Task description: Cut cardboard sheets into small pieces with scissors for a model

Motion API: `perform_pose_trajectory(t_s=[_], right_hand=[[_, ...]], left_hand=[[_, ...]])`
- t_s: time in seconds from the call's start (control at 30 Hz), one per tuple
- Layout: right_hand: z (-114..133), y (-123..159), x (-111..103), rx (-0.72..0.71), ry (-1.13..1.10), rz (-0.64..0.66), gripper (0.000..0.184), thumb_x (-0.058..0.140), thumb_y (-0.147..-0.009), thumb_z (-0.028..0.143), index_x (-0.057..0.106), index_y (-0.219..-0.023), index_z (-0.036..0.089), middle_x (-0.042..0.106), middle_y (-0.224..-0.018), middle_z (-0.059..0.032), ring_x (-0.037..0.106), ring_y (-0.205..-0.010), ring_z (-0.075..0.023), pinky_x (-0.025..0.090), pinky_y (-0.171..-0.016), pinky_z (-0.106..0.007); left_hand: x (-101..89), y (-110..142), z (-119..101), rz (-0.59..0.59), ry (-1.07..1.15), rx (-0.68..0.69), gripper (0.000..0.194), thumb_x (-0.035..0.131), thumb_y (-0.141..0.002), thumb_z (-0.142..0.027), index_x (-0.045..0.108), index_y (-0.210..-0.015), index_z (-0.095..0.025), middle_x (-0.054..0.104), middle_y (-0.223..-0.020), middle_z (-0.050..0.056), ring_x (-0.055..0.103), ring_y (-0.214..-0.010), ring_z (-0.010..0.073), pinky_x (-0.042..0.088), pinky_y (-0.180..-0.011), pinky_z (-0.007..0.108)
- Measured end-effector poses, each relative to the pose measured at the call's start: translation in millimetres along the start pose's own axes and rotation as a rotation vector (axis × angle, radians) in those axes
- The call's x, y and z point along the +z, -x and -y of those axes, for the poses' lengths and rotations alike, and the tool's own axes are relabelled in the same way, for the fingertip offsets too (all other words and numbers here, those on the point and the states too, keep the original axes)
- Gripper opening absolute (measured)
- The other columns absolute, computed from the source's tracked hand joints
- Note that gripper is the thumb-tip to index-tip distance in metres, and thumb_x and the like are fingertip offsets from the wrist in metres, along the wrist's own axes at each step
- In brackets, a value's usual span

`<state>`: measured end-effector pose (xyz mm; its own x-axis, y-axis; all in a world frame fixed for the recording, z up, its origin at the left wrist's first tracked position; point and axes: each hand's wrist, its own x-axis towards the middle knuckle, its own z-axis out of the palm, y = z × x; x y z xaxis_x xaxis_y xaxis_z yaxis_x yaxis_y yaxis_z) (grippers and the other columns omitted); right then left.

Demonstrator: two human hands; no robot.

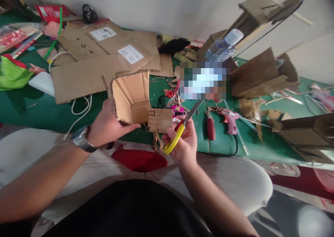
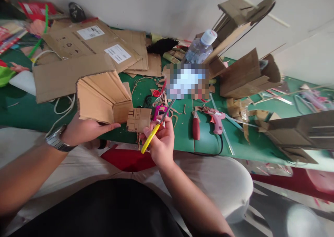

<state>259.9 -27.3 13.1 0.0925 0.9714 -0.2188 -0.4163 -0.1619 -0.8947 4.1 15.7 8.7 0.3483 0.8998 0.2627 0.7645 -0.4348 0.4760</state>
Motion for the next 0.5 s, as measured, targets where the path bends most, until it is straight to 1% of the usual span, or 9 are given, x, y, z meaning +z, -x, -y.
perform_pose_trajectory(t_s=[0.07, 0.1, 0.17, 0.23, 0.33, 0.4, 0.47, 0.5], right_hand=[[4, -2, -2, 0.006, -0.019, -0.001, 0.056, 0.093, -0.078, 0.028, 0.049, -0.112, 0.032, 0.061, -0.088, 0.0106, 0.069, -0.056, -0.0085, 0.053, -0.043, -0.017], [6, -2, -2, 0.005, -0.02, 0.001, 0.055, 0.093, -0.078, 0.029, 0.049, -0.111, 0.032, 0.061, -0.089, 0.0105, 0.07, -0.056, -0.0083, 0.054, -0.044, -0.017], [9, -3, -3, -0.001, -0.01, 0.007, 0.054, 0.092, -0.079, 0.03, 0.048, -0.11, 0.032, 0.061, -0.09, 0.0103, 0.069, -0.056, -0.0078, 0.054, -0.043, -0.017], [11, -3, -2, -0.006, 0.0, 0.012, 0.052, 0.091, -0.081, 0.03, 0.047, -0.109, 0.032, 0.061, -0.089, 0.0105, 0.067, -0.053, -0.007, 0.053, -0.042, -0.017], [13, -2, -1, -0.016, -0.001, -0.008, 0.05, 0.088, -0.08, 0.025, 0.047, -0.109, 0.031, 0.06, -0.087, 0.0108, 0.065, -0.05, -0.0063, 0.05, -0.04, -0.017], [14, -2, 0, -0.023, 0.001, -0.024, 0.051, 0.087, -0.079, 0.023, 0.046, -0.108, 0.03, 0.06, -0.086, 0.0113, 0.064, -0.048, -0.0064, 0.048, -0.039, -0.016], [13, -3, 0, -0.031, 0.017, -0.032, 0.051, 0.086, -0.079, 0.022, 0.045, -0.108, 0.031, 0.06, -0.085, 0.0118, 0.065, -0.048, -0.0068, 0.049, -0.039, -0.016], [12, -3, 0, -0.036, 0.029, -0.032, 0.05, 0.086, -0.08, 0.022, 0.045, -0.108, 0.031, 0.06, -0.084, 0.0119, 0.066, -0.05, -0.0073, 0.05, -0.04, -0.017]], left_hand=[[5.2, -3, 5, -0.031, 0.0, -0.041, 0.069, 0.086, -0.089, -0.051, 0.059, -0.149, -0.028, 0.07, -0.15, 0.014, 0.061, -0.145, 0.0445, 0.049, -0.12, 0.063], [8.2, -5, 7, -0.037, 0.008, -0.054, 0.076, 0.09, -0.086, -0.048, 0.057, -0.151, -0.025, 0.07, -0.149, 0.016, 0.063, -0.142, 0.0452, 0.049, -0.119, 0.064], [14.0, -5, 9, -0.04, 0.047, -0.07, 0.095, 0.096, -0.08, -0.044, 0.048, -0.16, -0.021, 0.069, -0.15, 0.019, 0.064, -0.14, 0.0463, 0.049, -0.119, 0.065], [18.9, -4, 10, -0.038, 0.092, -0.071, 0.109, 0.097, -0.079, -0.043, 0.038, -0.167, -0.021, 0.065, -0.156, 0.02, 0.063, -0.143, 0.0457, 0.049, -0.12, 0.063], [23.4, -2, 11, 0.002, 0.141, -0.048, 0.108, 0.094, -0.084, -0.042, 0.032, -0.171, -0.023, 0.059, -0.163, 0.021, 0.061, -0.148, 0.0424, 0.052, -0.12, 0.057], [24.4, -1, 12, 0.019, 0.15, -0.049, 0.109, 0.093, -0.085, -0.041, 0.03, -0.172, -0.024, 0.061, -0.161, 0.02, 0.063, -0.145, 0.0406, 0.055, -0.116, 0.055], [24.3, -2, 13, 0.048, 0.133, -0.037, 0.109, 0.094, -0.083, -0.038, 0.032, -0.172, -0.025, 0.063, -0.159, 0.019, 0.064, -0.143, 0.0402, 0.056, -0.115, 0.055], [24.0, -3, 13, 0.073, 0.114, -0.023, 0.105, 0.094, -0.082, -0.037, 0.036, -0.17, -0.026, 0.062, -0.16, 0.018, 0.063, -0.143, 0.0404, 0.055, -0.116, 0.055]])
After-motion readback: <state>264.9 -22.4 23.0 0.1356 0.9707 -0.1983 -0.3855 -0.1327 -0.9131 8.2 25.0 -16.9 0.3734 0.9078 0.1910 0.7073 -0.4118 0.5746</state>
